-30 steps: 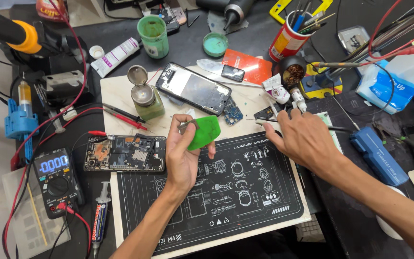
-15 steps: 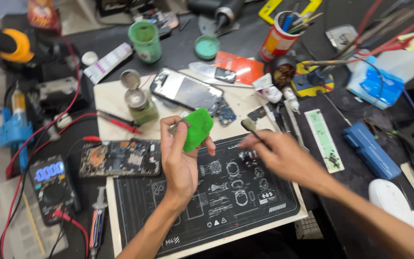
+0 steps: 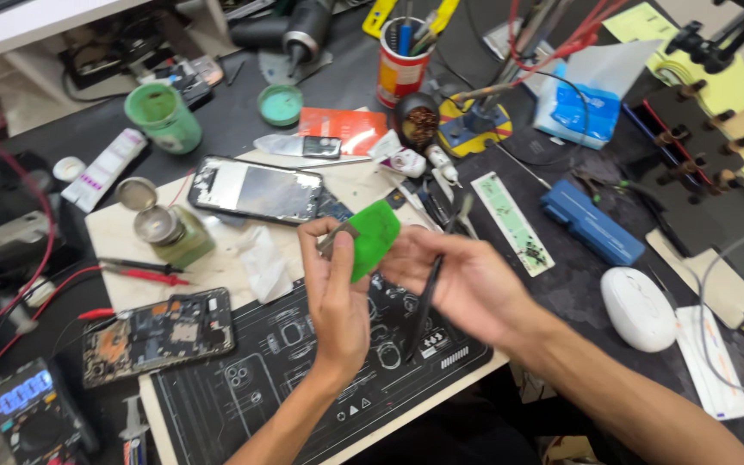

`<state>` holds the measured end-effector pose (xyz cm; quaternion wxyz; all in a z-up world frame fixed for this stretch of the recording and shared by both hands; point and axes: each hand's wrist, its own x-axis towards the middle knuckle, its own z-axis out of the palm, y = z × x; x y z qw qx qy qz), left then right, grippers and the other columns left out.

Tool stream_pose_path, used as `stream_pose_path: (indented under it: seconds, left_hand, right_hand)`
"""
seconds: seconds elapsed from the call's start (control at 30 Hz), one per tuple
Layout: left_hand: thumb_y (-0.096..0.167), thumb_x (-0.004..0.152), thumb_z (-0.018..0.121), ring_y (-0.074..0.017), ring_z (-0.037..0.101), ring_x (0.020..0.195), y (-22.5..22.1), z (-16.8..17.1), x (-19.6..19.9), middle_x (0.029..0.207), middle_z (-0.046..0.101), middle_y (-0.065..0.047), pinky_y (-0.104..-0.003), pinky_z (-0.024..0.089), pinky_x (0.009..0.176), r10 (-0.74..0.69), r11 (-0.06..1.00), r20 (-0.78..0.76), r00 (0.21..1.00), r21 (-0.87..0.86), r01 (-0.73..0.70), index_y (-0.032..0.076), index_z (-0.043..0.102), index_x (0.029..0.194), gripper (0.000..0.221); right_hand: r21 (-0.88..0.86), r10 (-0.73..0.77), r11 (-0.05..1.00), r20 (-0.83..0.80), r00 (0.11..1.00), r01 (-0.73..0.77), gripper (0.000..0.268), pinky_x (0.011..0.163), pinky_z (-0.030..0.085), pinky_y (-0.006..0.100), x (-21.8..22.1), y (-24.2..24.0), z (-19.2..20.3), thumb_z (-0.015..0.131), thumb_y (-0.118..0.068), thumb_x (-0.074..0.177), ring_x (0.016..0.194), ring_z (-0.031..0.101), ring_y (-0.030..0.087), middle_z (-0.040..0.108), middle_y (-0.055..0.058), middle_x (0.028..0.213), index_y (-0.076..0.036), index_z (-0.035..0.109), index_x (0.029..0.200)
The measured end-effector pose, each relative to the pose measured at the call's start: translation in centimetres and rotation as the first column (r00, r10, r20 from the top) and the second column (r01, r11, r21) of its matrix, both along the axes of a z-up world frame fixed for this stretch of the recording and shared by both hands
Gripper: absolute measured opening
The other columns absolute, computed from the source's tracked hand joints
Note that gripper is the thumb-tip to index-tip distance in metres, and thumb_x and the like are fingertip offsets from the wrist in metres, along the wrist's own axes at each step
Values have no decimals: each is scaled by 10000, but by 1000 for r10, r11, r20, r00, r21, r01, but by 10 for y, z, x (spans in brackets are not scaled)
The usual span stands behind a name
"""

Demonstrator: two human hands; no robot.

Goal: The person disassembles a smartphone, cleans the internal components with a brush, and begins reassembling the back housing using a small tool and adhesive.

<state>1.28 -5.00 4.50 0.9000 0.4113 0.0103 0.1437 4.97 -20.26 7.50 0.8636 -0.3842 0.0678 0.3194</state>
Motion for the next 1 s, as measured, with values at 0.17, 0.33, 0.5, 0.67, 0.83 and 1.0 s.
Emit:
stream_pose_path:
  seconds: [0.17, 0.33, 0.5, 0.67, 0.83, 1.0]
  left_hand:
    - [198, 1077, 482, -181, 713, 785, 8, -7, 11, 947, 679, -138, -337, 592, 744, -192, 953, -80, 978, 222, 205, 42, 439, 1106, 165]
    - [168, 1033, 569, -161, 689, 713, -1, -4, 32, 885, 692, -101, -311, 564, 637, -285, 789, -184, 941, 512, 339, 25, 534, 1077, 154]
    - [176, 945, 665, -202, 697, 636, -34, 9, 57, 837, 731, -75, -345, 530, 600, -298, 480, -204, 933, 813, 331, 57, 608, 1114, 214]
    - [140, 906, 722, -350, 659, 710, -70, 19, 92, 727, 657, -176, -435, 468, 659, -359, 272, -105, 927, 939, 212, 61, 589, 1146, 285]
    - [129, 879, 722, -387, 666, 778, -90, 17, 129, 753, 659, -192, -466, 460, 702, -442, 106, -196, 876, 958, 268, 60, 585, 1127, 291]
    - [143, 854, 738, -412, 658, 940, -95, 15, 150, 920, 688, -206, -488, 477, 802, -500, 1, -136, 855, 987, 158, 63, 622, 1106, 289]
  right_hand:
    - [-640, 221, 768, 312, 924, 32, 384, 808, 511, 476, 14, -67, 23, 458, -208, 1060, 910, 642, 356, 617, 155, 960, -43, 589, 1382]
    - [-748, 676, 194, 571, 466, 635, 275, 780, 494, 469, 11, -131, 16, 503, -169, 1025, 889, 631, 355, 594, 158, 936, -29, 595, 1242]
    - [-719, 658, -87, 479, 582, 690, 306, 768, 502, 534, 6, -145, -7, 604, -142, 930, 925, 626, 462, 627, 245, 1031, 1, 566, 1198]
    - [-776, 600, -243, 351, 719, 582, 363, 750, 510, 556, 11, -142, -3, 665, -140, 897, 947, 648, 462, 676, 243, 1021, -10, 525, 1205]
    - [-797, 600, -195, 364, 712, 572, 402, 734, 509, 549, 14, -162, 12, 700, -210, 877, 898, 658, 445, 702, 219, 953, -19, 549, 1196]
    - [-818, 576, -122, 403, 711, 562, 240, 793, 550, 466, 38, -240, 39, 679, -227, 906, 926, 712, 359, 744, 163, 975, -59, 692, 1077]
